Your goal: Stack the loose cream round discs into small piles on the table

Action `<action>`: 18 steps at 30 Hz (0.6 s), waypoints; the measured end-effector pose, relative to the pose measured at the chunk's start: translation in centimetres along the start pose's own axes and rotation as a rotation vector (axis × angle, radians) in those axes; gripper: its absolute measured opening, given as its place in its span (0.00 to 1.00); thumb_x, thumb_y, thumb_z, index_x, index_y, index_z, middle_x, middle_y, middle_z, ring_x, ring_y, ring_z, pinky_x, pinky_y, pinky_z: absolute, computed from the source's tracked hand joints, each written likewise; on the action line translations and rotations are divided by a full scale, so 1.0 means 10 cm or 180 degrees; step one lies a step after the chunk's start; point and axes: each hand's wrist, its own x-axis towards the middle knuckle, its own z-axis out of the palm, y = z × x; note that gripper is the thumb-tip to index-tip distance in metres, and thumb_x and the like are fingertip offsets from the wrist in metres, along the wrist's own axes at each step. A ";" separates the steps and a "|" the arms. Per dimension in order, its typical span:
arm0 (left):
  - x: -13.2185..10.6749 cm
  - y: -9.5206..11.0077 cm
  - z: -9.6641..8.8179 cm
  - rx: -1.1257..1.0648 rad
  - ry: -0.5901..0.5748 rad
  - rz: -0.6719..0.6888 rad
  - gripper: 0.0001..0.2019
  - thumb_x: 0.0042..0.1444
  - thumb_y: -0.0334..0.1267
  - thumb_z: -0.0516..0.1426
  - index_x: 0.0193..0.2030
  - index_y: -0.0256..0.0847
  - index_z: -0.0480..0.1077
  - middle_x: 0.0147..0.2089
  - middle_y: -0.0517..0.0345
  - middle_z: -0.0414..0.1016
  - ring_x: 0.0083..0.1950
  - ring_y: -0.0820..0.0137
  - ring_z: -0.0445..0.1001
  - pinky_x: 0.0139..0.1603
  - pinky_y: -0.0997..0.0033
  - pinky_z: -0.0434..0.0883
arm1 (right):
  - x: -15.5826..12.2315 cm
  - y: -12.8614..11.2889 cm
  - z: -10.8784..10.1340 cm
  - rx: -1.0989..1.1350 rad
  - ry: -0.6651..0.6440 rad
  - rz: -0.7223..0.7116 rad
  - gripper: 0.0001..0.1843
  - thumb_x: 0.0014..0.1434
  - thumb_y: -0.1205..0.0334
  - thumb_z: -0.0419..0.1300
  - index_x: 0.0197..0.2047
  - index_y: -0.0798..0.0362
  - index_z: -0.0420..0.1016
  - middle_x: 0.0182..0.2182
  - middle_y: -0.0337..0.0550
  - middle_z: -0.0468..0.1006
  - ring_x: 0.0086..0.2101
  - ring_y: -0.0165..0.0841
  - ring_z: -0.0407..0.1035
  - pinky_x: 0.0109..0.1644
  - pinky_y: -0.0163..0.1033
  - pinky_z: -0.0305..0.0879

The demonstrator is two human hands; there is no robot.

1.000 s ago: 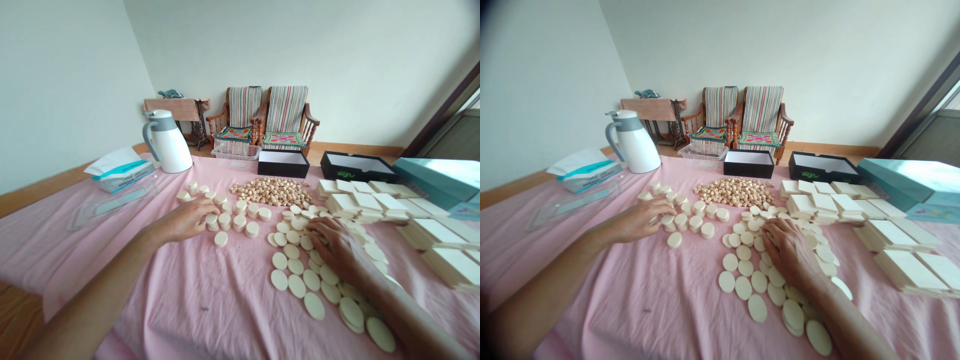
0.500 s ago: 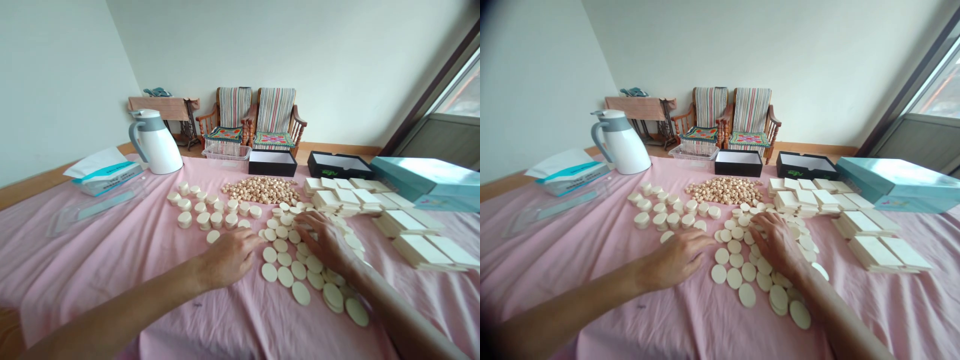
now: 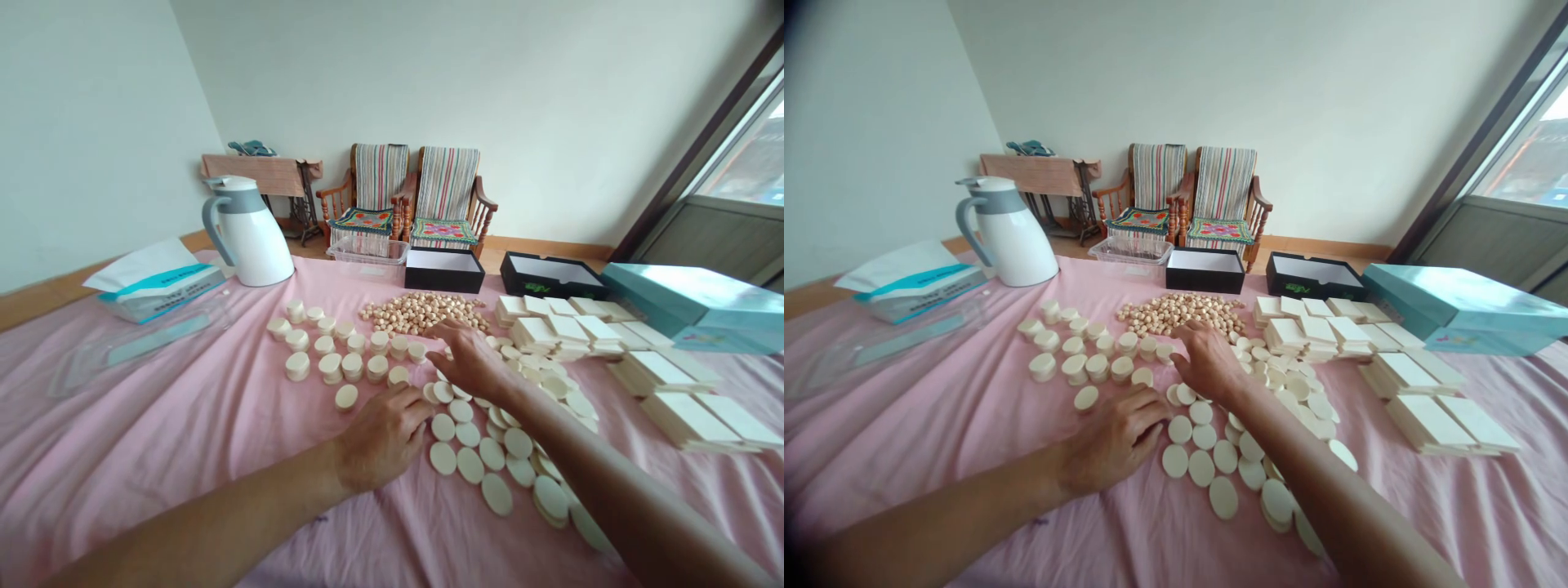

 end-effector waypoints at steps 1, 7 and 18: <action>0.00 0.00 0.00 -0.0002 -0.0012 0.0016 0.10 0.59 0.28 0.50 0.42 0.38 0.72 0.39 0.54 0.72 0.43 0.67 0.69 0.46 0.67 0.69 | 0.04 -0.01 0.05 0.0001 -0.0029 0.0017 0.11 0.56 0.65 0.58 0.43 0.55 0.73 0.38 0.48 0.75 0.41 0.37 0.69 0.46 0.41 0.62; -0.01 -0.02 -0.02 -0.0112 -0.0083 -0.0044 0.09 0.57 0.27 0.52 0.40 0.38 0.72 0.39 0.54 0.72 0.44 0.67 0.69 0.46 0.67 0.69 | 0.13 -0.06 0.24 -0.0132 -0.0168 0.0132 0.12 0.56 0.57 0.60 0.41 0.54 0.73 0.38 0.49 0.74 0.41 0.37 0.68 0.45 0.41 0.62; 0.00 -0.03 -0.03 -0.0268 -0.0016 -0.0057 0.10 0.57 0.27 0.52 0.40 0.39 0.73 0.39 0.56 0.73 0.43 0.69 0.70 0.45 0.71 0.69 | 0.13 0.11 0.23 0.0357 0.0187 0.0080 0.07 0.52 0.63 0.61 0.37 0.53 0.73 0.34 0.43 0.76 0.37 0.35 0.69 0.42 0.38 0.61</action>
